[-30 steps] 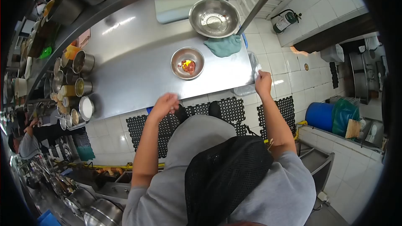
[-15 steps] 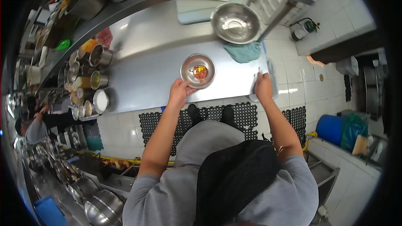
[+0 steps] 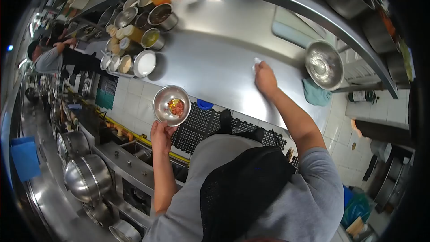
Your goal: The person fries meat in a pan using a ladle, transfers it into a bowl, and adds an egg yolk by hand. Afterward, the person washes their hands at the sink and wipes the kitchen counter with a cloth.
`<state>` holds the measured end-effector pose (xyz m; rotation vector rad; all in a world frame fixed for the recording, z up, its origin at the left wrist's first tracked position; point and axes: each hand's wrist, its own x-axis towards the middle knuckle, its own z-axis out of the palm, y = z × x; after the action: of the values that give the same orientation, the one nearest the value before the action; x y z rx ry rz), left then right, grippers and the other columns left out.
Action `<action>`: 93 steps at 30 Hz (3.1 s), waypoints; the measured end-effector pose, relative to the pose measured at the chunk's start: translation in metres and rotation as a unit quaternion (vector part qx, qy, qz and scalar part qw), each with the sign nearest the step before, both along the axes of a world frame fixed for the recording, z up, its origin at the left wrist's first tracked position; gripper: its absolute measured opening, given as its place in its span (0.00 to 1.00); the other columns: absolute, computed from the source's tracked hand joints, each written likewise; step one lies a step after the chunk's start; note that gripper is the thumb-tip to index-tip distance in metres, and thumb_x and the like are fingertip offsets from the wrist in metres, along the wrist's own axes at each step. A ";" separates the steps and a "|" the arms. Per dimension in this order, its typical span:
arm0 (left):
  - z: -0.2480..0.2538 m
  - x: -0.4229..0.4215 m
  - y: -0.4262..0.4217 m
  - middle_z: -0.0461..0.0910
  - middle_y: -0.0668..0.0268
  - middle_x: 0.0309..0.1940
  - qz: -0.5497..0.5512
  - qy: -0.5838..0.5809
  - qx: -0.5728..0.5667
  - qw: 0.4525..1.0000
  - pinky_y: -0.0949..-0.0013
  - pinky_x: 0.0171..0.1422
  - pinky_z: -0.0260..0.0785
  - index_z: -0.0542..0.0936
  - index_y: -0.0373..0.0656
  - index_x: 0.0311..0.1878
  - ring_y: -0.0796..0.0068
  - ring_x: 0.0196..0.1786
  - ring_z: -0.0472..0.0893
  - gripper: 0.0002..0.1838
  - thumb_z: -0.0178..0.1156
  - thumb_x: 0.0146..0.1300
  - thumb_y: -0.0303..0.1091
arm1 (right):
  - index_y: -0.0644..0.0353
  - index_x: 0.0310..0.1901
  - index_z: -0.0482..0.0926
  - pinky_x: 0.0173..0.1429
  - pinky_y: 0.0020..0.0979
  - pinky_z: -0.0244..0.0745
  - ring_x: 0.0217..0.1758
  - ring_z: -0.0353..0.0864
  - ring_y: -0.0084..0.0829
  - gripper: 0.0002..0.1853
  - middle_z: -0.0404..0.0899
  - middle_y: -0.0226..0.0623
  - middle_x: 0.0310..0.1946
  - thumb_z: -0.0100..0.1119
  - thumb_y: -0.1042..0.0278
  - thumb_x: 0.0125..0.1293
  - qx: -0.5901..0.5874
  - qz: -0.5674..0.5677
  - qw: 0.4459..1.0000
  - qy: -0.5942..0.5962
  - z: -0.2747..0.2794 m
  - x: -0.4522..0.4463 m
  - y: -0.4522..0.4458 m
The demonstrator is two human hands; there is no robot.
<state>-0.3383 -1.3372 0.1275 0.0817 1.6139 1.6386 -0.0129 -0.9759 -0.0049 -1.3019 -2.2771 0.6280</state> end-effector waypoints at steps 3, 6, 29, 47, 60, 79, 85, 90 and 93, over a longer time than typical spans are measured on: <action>-0.009 -0.023 -0.022 0.88 0.58 0.53 0.013 0.008 -0.005 1.000 0.63 0.54 0.90 0.78 0.35 0.59 0.67 0.50 0.91 0.11 0.59 0.78 0.28 | 0.69 0.56 0.84 0.65 0.55 0.80 0.56 0.85 0.57 0.13 0.85 0.57 0.53 0.55 0.76 0.75 0.024 0.158 0.985 -0.067 -0.017 -0.063 -0.059; -0.009 -0.041 -0.014 0.89 0.58 0.49 -0.001 -0.010 0.011 1.000 0.64 0.53 0.91 0.77 0.37 0.53 0.70 0.47 0.92 0.05 0.59 0.80 0.27 | 0.66 0.54 0.85 0.63 0.53 0.79 0.55 0.84 0.55 0.11 0.85 0.51 0.49 0.57 0.74 0.77 -0.006 0.274 0.959 -0.072 0.020 -0.078 -0.119; -0.051 0.057 0.252 0.87 0.57 0.46 -0.445 -0.054 0.053 0.892 0.58 0.55 0.89 0.79 0.38 0.48 0.65 0.47 0.91 0.05 0.60 0.81 0.29 | 0.68 0.46 0.93 0.56 0.49 0.87 0.50 0.94 0.59 0.14 0.92 0.60 0.44 0.67 0.66 0.69 -0.340 -0.375 0.839 -0.201 -0.046 0.317 -0.526; -0.085 0.193 0.230 0.84 0.49 0.48 -0.331 -0.080 -0.013 0.940 0.58 0.51 0.91 0.77 0.30 0.46 0.58 0.46 0.91 0.06 0.58 0.76 0.26 | 0.65 0.70 0.82 0.57 0.46 0.87 0.53 0.88 0.55 0.24 0.79 0.60 0.62 0.66 0.67 0.76 0.029 -0.379 0.908 -0.174 0.025 0.424 -0.208; -0.088 0.199 0.133 0.85 0.55 0.60 -0.461 -0.128 -0.101 0.872 0.59 0.56 0.88 0.79 0.32 0.68 0.60 0.54 0.91 0.27 0.65 0.82 0.48 | 0.59 0.72 0.83 0.78 0.52 0.74 0.76 0.77 0.60 0.28 0.77 0.60 0.74 0.70 0.59 0.74 -0.024 -0.124 0.989 -0.073 0.061 0.308 -0.052; -0.071 0.188 0.151 0.82 0.46 0.57 -0.357 0.340 -0.046 0.868 0.49 0.59 0.82 0.73 0.43 0.72 0.44 0.54 0.88 0.30 0.68 0.67 0.27 | 0.59 0.49 0.86 0.83 0.63 0.60 0.83 0.69 0.61 0.15 0.75 0.57 0.78 0.75 0.58 0.69 -0.020 -0.147 0.981 -0.128 0.008 0.247 -0.107; -0.067 0.177 0.151 0.76 0.51 0.63 -0.489 0.520 -0.051 0.699 0.46 0.64 0.80 0.82 0.47 0.64 0.41 0.61 0.84 0.25 0.72 0.64 0.29 | 0.60 0.52 0.86 0.88 0.68 0.53 0.89 0.61 0.62 0.17 0.70 0.54 0.82 0.77 0.60 0.67 -0.071 -0.167 0.976 -0.120 0.018 0.241 -0.113; -0.056 0.171 0.153 0.76 0.51 0.67 -0.477 0.487 0.032 0.731 0.51 0.69 0.79 0.87 0.44 0.53 0.44 0.64 0.83 0.20 0.81 0.61 0.37 | 0.59 0.52 0.86 0.88 0.68 0.51 0.89 0.61 0.61 0.17 0.70 0.53 0.83 0.77 0.62 0.66 -0.066 -0.176 0.976 -0.108 0.012 0.242 -0.115; -0.011 0.158 0.162 0.80 0.54 0.65 -0.445 0.491 0.135 0.737 0.51 0.65 0.80 0.86 0.46 0.51 0.49 0.61 0.85 0.18 0.81 0.59 0.34 | 0.58 0.51 0.84 0.86 0.69 0.54 0.87 0.63 0.61 0.18 0.71 0.52 0.82 0.77 0.61 0.65 -0.048 -0.177 0.978 -0.098 0.007 0.245 -0.115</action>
<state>-0.1800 -1.1753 0.1162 1.8396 1.5346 0.9903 0.2317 -1.0908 0.0025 -1.8338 -2.1019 0.5075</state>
